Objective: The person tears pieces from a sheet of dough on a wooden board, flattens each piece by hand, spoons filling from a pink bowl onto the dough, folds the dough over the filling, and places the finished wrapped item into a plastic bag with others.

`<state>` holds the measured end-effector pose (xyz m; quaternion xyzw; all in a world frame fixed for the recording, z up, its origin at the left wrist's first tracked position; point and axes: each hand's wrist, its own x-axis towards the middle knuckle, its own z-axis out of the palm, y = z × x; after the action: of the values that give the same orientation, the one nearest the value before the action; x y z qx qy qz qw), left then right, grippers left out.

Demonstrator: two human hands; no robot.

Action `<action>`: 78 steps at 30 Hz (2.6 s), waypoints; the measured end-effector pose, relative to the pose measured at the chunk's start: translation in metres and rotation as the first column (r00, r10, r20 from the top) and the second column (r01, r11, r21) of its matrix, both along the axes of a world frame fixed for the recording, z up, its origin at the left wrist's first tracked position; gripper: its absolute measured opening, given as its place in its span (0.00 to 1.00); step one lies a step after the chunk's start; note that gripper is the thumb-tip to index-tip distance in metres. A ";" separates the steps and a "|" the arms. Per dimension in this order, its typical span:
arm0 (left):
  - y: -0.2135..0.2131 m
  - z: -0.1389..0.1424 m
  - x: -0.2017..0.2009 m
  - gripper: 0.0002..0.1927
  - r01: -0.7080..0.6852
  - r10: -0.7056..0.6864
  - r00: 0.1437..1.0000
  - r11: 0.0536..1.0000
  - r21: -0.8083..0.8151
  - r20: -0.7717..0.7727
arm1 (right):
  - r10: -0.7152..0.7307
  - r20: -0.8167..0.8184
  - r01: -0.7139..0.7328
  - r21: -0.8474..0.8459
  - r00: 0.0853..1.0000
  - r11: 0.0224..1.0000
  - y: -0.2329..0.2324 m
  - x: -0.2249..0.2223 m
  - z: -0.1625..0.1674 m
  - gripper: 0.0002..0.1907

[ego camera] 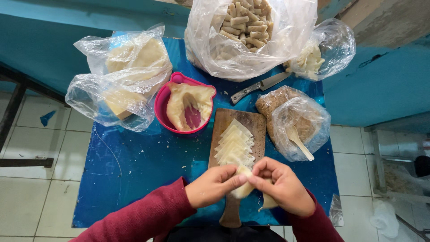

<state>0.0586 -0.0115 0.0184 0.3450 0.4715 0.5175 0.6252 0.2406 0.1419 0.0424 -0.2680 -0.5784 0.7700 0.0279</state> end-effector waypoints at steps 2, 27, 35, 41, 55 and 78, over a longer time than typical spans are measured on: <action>0.000 -0.005 -0.002 0.17 -0.058 0.054 0.990 0.998 -0.027 -0.128 | -0.072 0.047 0.067 0.104 0.996 0.992 0.000 -0.006 -0.006 0.07; -0.011 0.002 0.002 0.13 -0.263 0.318 0.529 0.943 0.204 -0.787 | -0.254 0.121 0.035 0.842 0.960 0.538 -0.024 -0.041 0.000 0.10; -0.020 0.008 0.002 0.10 -0.213 0.280 0.431 0.955 0.205 -0.858 | -0.307 0.178 0.013 0.847 0.935 0.532 -0.025 -0.030 0.003 0.10; -0.023 0.009 -0.001 0.06 0.024 0.300 0.312 0.946 0.323 -0.902 | -0.280 0.147 0.032 0.838 0.949 0.545 -0.024 -0.022 0.002 0.08; -0.020 -0.001 -0.001 0.05 0.177 0.248 0.088 0.949 0.260 -0.965 | -0.240 0.145 0.006 0.845 0.960 0.535 -0.029 -0.015 0.004 0.08; -0.025 0.005 -0.023 0.14 0.224 0.209 0.328 0.930 0.291 -0.921 | -0.283 0.163 0.015 0.844 0.945 0.536 -0.028 -0.016 0.004 0.09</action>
<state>0.0359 -0.0368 0.0231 0.6924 0.6381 0.2957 0.1608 0.2247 0.1138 0.0467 -0.3773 -0.8459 0.3517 0.1357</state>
